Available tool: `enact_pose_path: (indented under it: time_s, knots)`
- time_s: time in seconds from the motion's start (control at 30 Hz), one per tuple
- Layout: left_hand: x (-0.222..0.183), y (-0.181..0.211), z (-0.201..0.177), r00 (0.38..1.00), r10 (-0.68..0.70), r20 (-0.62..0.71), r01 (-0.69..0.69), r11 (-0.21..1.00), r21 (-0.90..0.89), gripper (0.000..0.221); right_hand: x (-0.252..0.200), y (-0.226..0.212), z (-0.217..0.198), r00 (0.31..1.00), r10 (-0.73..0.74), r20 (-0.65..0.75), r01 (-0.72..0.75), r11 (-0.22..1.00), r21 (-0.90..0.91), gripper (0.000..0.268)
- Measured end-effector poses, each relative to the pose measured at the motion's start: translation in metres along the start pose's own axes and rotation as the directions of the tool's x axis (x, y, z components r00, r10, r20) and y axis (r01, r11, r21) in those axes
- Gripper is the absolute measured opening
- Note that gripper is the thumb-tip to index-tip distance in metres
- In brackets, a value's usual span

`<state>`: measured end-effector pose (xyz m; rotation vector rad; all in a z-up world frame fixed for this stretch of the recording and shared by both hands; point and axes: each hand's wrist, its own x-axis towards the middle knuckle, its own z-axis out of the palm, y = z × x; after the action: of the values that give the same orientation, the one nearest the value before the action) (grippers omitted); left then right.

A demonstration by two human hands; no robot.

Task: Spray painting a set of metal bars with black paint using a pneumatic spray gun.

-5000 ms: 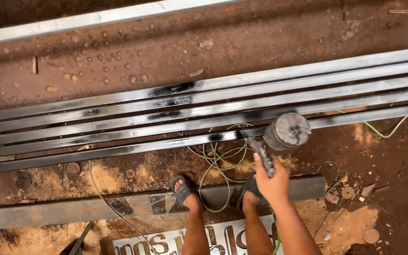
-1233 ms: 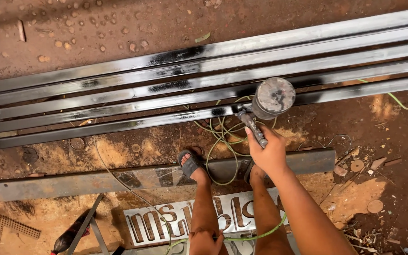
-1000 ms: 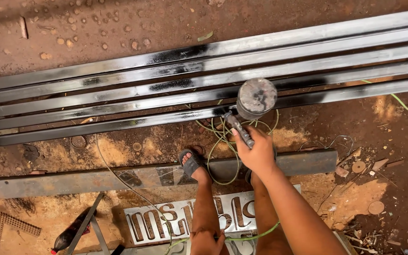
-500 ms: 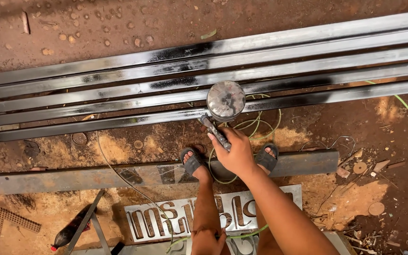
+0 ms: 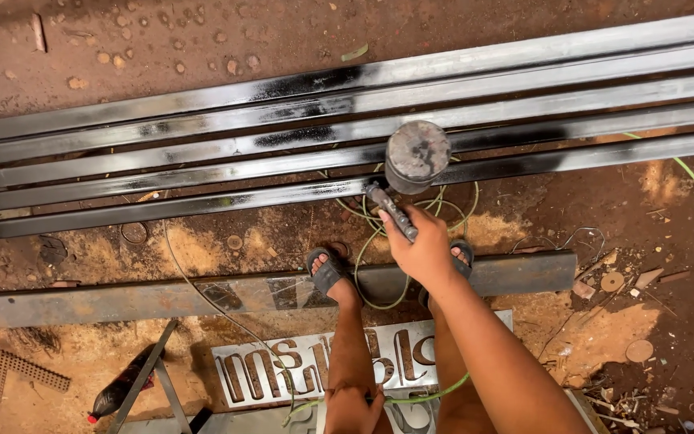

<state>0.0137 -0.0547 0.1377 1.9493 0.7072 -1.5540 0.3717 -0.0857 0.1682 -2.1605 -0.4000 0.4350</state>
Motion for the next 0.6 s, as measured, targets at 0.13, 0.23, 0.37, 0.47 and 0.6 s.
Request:
enact_pose_path:
  time_s: [0.13, 0.23, 0.37, 0.47, 0.6]
  knots:
    - [-0.001, 0.003, -0.004, 0.999, -0.038, -0.002, 0.038, 0.999, -0.016, 0.061, 0.000, 0.008, -0.012, 0.997, 0.052, -0.065, -0.054, 0.998, -0.031, 0.028]
    - [-0.004, 0.007, -0.008, 0.999, -0.042, 0.014, 0.042, 0.999, -0.005, 0.061, -0.003, 0.016, -0.022, 0.993, 0.071, -0.097, -0.076, 0.996, -0.045, 0.029]
    - [-0.001, 0.003, -0.002, 1.000, -0.027, -0.015, 0.027, 1.000, -0.003, 0.062, -0.006, 0.035, -0.033, 0.987, 0.109, -0.117, -0.118, 0.990, -0.080, 0.031]
    - [-0.002, 0.006, -0.011, 0.996, -0.051, 0.071, 0.050, 0.999, 0.016, 0.060, -0.007, 0.052, -0.042, 0.979, 0.088, -0.184, -0.124, 0.973, -0.196, 0.025]
    - [-0.004, 0.010, -0.016, 0.991, -0.085, 0.105, 0.081, 0.996, 0.043, 0.065, -0.010, 0.065, -0.064, 0.965, 0.080, -0.248, -0.147, 0.954, -0.261, 0.027]
